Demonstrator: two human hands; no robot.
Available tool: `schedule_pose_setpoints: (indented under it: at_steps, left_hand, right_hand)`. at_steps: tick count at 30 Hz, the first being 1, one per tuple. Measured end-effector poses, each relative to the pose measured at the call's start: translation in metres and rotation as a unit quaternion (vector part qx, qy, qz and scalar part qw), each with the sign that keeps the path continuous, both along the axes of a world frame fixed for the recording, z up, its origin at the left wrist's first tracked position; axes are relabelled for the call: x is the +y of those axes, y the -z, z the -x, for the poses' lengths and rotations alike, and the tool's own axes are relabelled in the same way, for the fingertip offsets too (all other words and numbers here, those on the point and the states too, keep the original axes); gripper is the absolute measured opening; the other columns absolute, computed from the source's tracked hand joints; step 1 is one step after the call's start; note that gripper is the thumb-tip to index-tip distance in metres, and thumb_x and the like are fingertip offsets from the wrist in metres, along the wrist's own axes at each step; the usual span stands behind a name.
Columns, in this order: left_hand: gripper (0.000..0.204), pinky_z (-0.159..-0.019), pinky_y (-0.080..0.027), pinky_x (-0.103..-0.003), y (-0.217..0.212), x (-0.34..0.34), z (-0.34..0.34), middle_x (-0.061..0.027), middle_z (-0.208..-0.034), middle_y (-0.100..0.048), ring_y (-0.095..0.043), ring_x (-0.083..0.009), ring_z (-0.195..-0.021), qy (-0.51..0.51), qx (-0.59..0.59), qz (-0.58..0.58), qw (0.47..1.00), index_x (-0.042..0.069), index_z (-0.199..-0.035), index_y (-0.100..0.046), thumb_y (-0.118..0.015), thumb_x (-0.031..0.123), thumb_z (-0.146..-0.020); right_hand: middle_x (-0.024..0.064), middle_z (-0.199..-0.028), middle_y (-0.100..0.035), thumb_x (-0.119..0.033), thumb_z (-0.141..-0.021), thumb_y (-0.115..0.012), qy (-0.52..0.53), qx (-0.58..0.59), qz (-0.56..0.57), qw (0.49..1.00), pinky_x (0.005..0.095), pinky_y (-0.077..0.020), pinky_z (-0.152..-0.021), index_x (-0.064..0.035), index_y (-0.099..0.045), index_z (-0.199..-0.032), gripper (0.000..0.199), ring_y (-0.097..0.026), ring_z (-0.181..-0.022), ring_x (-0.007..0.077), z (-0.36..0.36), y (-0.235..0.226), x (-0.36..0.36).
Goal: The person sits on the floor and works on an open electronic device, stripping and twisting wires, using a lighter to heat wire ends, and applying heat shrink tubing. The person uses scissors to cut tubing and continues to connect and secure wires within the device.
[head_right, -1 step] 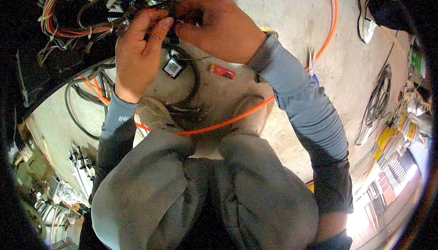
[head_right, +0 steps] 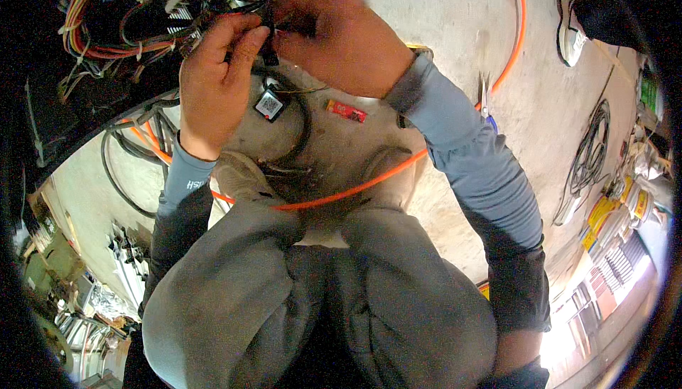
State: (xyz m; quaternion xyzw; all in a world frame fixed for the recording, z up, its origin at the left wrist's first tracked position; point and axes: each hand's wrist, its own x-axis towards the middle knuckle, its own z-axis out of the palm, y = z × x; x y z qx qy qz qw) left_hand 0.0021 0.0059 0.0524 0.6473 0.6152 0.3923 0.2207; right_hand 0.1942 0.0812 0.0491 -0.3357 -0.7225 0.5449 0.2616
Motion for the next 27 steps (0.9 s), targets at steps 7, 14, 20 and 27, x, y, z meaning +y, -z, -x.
schedule_pose_setpoints:
  at_steps: [7, 14, 20, 27]
  left_hand:
    - [0.015, -0.074, -0.054, -0.046, 0.009, -0.004, -0.008, -0.0152, -0.092, -0.072, -0.068, -0.0387, -0.084, -0.024, 0.012, -0.02, 0.999, 0.007, -0.108, -0.069, -0.066, 0.018, -0.099]
    - [0.015, -0.076, -0.054, -0.045, 0.001, -0.007, -0.012, -0.0152, -0.092, -0.072, -0.069, -0.0371, -0.085, -0.034, -0.048, 0.006, 0.998, 0.006, -0.108, -0.07, -0.067, 0.017, -0.099]
    - [0.016, -0.081, -0.053, -0.041, 0.003, -0.001, -0.004, -0.0139, -0.101, -0.072, -0.067, -0.0334, -0.093, -0.021, 0.041, -0.067, 0.997, 0.006, -0.107, -0.073, -0.07, 0.018, -0.096]
    - [0.019, -0.087, -0.049, -0.046, 0.012, 0.005, -0.006, -0.013, -0.102, -0.069, -0.062, -0.0366, -0.097, -0.02, 0.097, -0.154, 0.983, 0.009, -0.113, -0.072, -0.066, 0.01, -0.095]
  right_hand:
    - [0.0178, -0.095, -0.074, -0.02, -0.092, -0.071, -0.002, -0.048, 0.012, 0.999, 0.0384, -0.057, -0.079, -0.0005, -0.072, -0.11, 0.027, -0.072, -0.085, 0.0264, 0.0, -0.012, -0.002]
    - [0.019, -0.099, -0.074, -0.014, -0.093, -0.07, 0.011, 0.008, 0.023, 1.0, 0.0369, -0.0578, -0.083, 0.0014, -0.071, -0.114, 0.026, -0.072, -0.089, 0.0244, 0.005, -0.01, -0.01]
    - [0.0184, -0.1, -0.075, -0.01, -0.092, -0.071, 0.072, 0.056, 0.008, 0.996, 0.0351, -0.0584, -0.082, 0.0009, -0.072, -0.115, 0.026, -0.073, -0.092, 0.0215, 0.013, 0.0, -0.013]
    - [0.0153, -0.102, -0.077, -0.008, -0.088, -0.074, 0.097, 0.017, -0.022, 0.995, 0.0345, -0.0591, -0.084, -0.0001, -0.072, -0.116, 0.029, -0.074, -0.093, 0.0237, 0.013, 0.001, -0.013]
